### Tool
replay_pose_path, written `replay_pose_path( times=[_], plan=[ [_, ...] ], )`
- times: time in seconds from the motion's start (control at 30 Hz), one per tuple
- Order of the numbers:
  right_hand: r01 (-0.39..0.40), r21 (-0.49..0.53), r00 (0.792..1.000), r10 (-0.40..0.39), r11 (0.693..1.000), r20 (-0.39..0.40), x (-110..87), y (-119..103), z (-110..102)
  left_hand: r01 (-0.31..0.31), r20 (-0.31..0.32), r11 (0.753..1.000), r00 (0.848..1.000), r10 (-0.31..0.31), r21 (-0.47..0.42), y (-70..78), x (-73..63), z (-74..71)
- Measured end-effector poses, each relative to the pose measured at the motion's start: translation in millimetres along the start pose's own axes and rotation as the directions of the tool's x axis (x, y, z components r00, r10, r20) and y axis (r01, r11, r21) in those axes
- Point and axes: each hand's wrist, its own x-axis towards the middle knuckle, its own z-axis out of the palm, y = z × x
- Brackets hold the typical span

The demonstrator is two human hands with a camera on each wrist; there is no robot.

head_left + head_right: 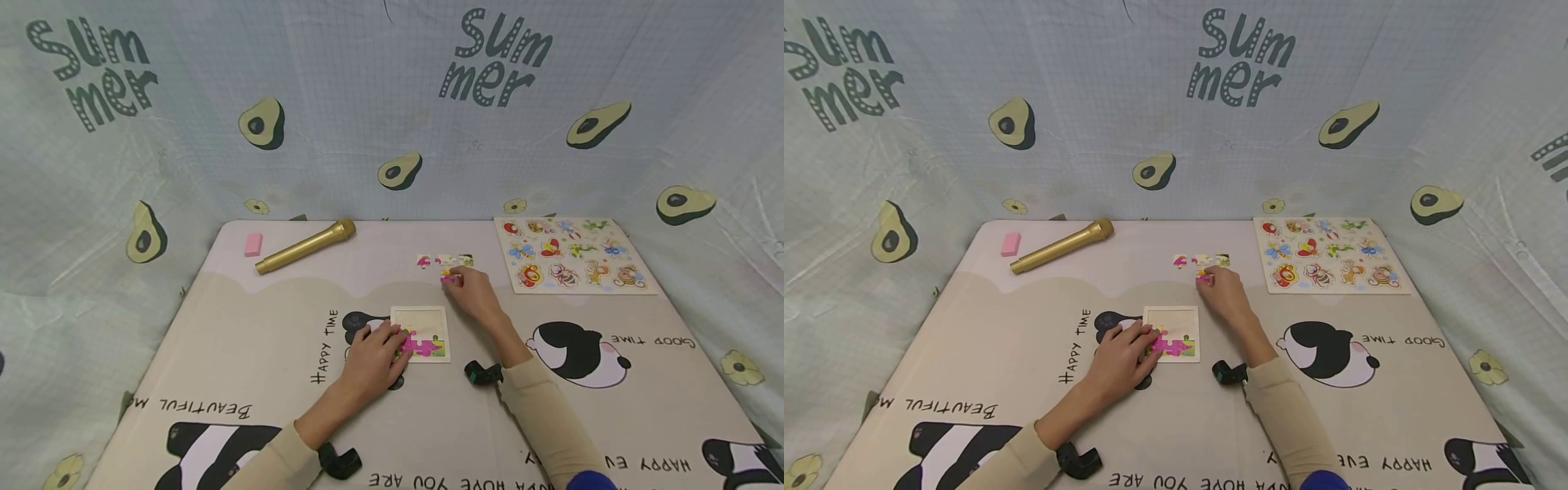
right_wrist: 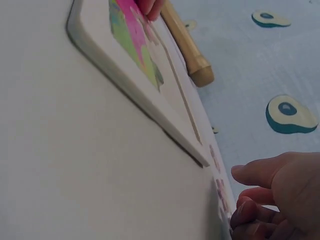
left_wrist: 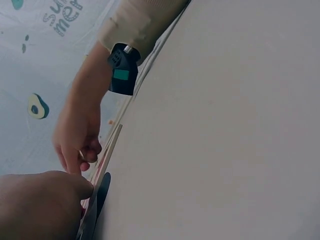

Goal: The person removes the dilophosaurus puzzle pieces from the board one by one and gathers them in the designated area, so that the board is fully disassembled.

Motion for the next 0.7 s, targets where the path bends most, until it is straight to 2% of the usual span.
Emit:
replay_pose_path(
  times=[0.37,0.57,0.7],
  plan=[
    [0.057,-0.020,0.998,-0.057,0.998,0.025,-9.9,-13.5,-2.1,0.008,0.010,0.998,1.000,-0.008,-0.062,-2.5,-0.6,0.6],
    [0.094,0.011,0.994,-0.094,0.996,0.058,-18.1,-22.4,0.2,0.036,0.012,0.997,0.999,-0.035,-0.071,-2.6,-1.4,1.0],
    [0.108,0.023,0.991,-0.109,0.994,0.076,-22.4,-28.2,2.4,0.043,-0.031,0.995,0.998,-0.046,-0.085,-3.8,-1.9,2.3]
  ],
)
